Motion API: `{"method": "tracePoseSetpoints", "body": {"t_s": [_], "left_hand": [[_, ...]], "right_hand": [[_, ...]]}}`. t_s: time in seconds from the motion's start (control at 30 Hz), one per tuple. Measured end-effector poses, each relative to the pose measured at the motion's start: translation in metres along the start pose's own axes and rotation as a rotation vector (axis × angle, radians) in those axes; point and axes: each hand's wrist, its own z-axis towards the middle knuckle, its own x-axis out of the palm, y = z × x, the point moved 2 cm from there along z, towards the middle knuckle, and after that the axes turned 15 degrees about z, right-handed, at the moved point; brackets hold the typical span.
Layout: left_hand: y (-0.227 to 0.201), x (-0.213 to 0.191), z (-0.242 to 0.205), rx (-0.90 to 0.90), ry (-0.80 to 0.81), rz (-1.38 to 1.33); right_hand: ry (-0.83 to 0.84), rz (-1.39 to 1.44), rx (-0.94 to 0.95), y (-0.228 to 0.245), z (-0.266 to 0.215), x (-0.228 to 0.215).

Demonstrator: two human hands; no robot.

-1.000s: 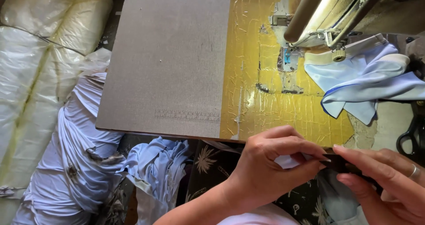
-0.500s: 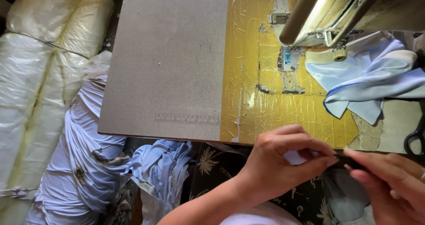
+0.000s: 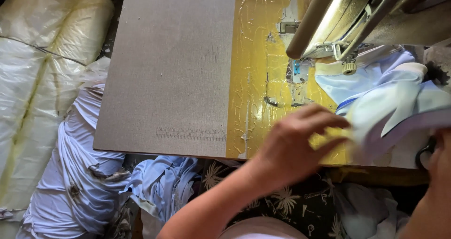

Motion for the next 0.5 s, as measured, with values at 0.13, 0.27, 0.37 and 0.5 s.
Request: {"method": "tracePoseSetpoints", "body": {"t_s": [0.13, 0.27, 0.37, 0.5], "left_hand": [[0.102, -0.005, 0.023, -0.188, -0.065, 0.663], [0.141, -0.008, 0.058, -0.298, -0.068, 0.875], [0.167, 0.002, 0.075, -0.262, -0.083, 0.836], [0.171, 0.007, 0.089, -0.173, -0.092, 0.841]], "right_hand": [[0.077, -0.369, -0.588, 0.243, -0.165, 0.183], [0.124, -0.975, -0.285, 0.219, -0.139, 0.219], [0.048, -1.079, -0.322, 0.202, -0.101, 0.214], [0.029, -0.888, -0.623, 0.197, -0.064, 0.175]]}}
